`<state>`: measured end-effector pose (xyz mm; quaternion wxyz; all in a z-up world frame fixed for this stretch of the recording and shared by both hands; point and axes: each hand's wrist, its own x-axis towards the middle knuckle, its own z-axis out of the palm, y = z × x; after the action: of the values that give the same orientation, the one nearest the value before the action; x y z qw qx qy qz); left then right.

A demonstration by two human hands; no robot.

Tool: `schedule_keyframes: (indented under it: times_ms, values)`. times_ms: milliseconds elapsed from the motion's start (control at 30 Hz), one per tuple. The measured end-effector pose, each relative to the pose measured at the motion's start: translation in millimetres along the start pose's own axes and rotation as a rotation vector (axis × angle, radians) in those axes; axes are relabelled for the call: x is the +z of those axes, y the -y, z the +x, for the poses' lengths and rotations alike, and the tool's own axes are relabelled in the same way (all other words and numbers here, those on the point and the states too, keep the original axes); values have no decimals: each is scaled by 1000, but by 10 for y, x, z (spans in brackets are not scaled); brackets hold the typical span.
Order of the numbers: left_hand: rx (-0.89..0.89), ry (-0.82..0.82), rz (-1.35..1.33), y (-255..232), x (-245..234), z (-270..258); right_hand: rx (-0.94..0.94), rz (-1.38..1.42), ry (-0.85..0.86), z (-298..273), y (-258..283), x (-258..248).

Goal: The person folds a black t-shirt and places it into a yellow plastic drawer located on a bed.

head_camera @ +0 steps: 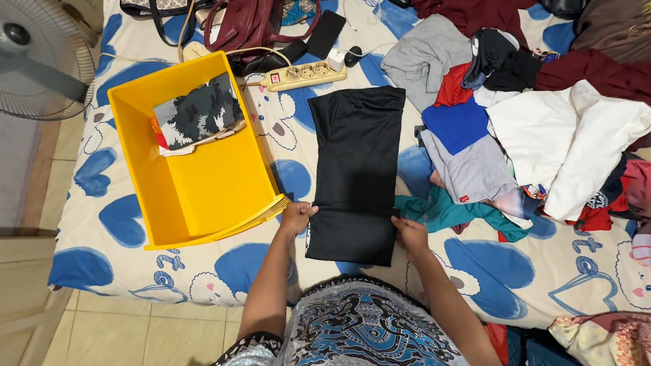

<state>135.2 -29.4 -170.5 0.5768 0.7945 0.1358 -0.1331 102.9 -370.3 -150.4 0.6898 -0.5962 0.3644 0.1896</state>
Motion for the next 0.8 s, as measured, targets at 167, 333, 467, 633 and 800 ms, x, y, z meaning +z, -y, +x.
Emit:
schedule_keyframes:
  times_ms: [167,333,467,633,800]
  values:
    - [-2,-4,58,-67,39,16,-48,22,10,-1,-20,4]
    - [66,-89,103,-90,60,-79,-157,-142,-7,-126,-23,37]
    - [-4,-112,188,-111,30,-169,-178,-240,-20,-284,-35,34]
    - [-31,-151,215,-117,-12,-428,-220,-519,-10,-471,-60,32]
    - [-96,-101,243,-102,-48,-715,-187,-633,7,-617,-84,87]
